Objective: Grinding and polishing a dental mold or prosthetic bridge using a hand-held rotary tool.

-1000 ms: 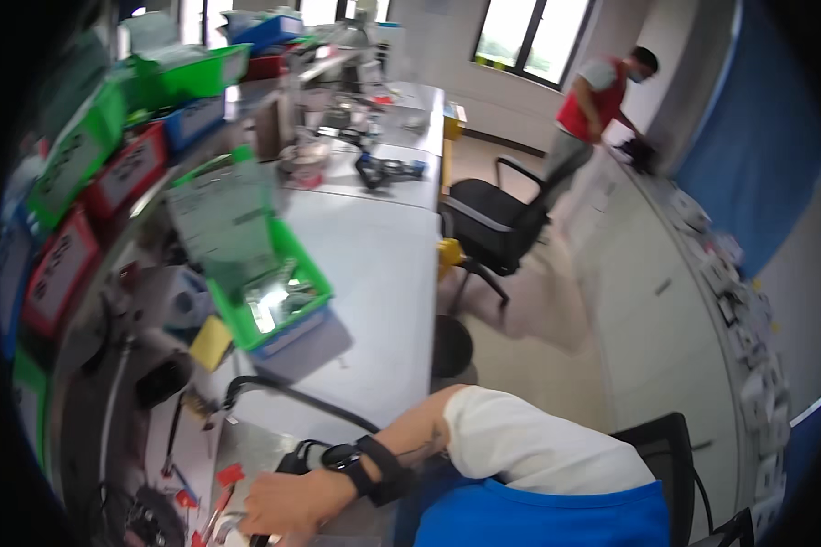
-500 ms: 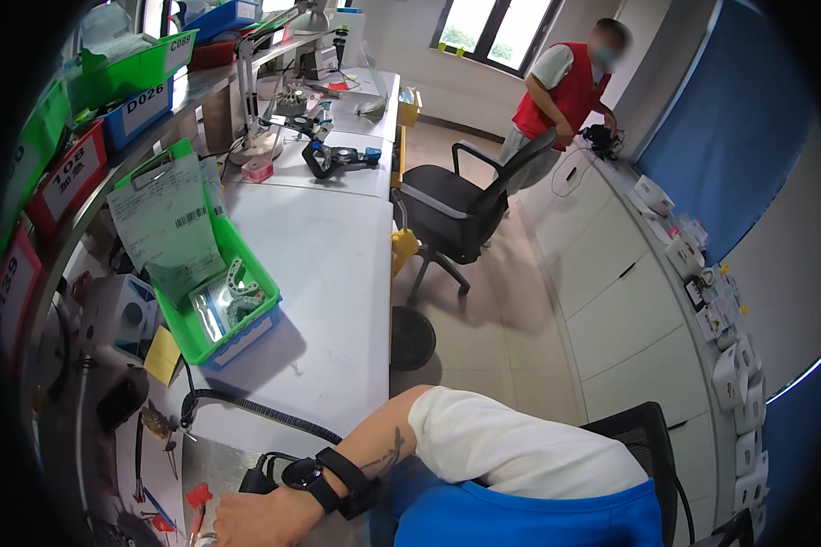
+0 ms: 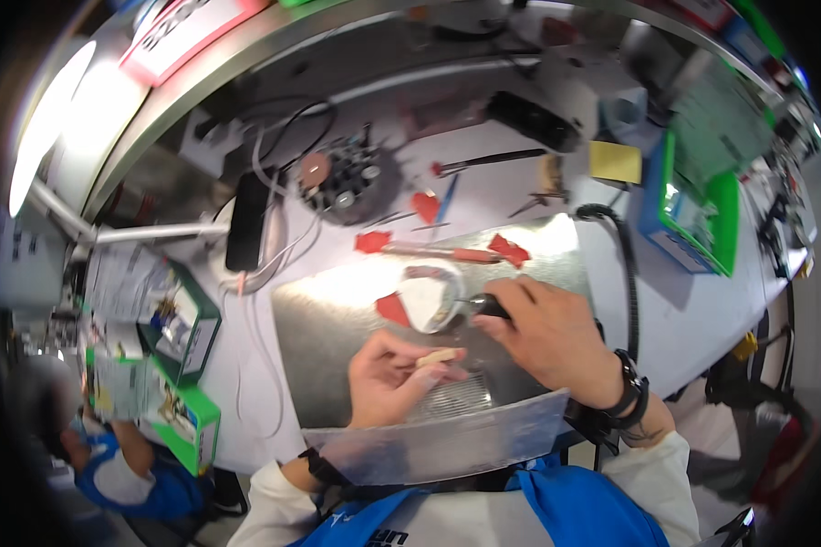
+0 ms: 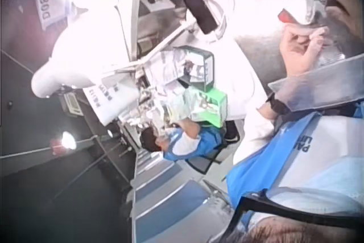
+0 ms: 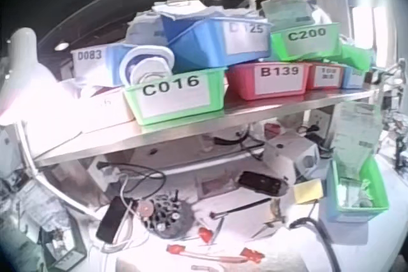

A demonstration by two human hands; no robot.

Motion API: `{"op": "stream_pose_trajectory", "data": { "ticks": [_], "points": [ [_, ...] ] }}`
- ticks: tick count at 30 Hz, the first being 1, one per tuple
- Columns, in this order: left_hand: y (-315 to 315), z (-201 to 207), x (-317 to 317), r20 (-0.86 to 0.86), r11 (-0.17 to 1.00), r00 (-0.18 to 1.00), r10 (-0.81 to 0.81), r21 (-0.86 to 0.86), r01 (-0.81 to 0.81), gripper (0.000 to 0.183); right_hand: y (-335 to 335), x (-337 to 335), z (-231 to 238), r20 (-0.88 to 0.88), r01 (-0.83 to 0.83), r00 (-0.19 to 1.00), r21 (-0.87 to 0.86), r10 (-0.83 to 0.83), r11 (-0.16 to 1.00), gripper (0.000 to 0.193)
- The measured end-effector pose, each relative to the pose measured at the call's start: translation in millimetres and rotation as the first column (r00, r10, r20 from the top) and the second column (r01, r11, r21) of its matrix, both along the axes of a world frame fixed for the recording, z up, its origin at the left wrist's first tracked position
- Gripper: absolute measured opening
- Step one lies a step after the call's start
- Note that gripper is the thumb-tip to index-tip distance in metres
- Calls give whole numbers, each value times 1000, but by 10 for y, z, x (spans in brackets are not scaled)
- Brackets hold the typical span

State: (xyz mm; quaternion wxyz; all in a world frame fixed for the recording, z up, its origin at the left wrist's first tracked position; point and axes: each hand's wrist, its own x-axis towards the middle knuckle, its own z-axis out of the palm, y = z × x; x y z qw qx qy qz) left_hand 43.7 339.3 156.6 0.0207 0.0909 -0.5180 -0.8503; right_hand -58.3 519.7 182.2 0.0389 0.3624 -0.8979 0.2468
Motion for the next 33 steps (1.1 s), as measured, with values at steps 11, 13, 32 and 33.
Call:
{"op": "stream_pose_trajectory", "data": {
  "ticks": [11, 13, 32, 33],
  "points": [
    [-115, 3, 58, -100, 998, 995, -23, 56, 29, 17, -75, 37, 157, 130, -98, 987, 20, 95, 995, 41],
    [-111, 4, 51, -94, 998, 995, -29, 53, 34, 18, -78, 26, 95, 34, -110, 993, -31, 111, 993, 51],
    [-72, 47, 67, -133, 998, 991, -31, -64, 23, 21, -59, 9, 95, 11, -76, 997, -14, 76, 997, 50],
    [-70, 50, 70, -123, 998, 992, -29, -66, 21, 21, -65, 12, 91, -6, -88, 996, -17, 88, 996, 49]
  ]
}}
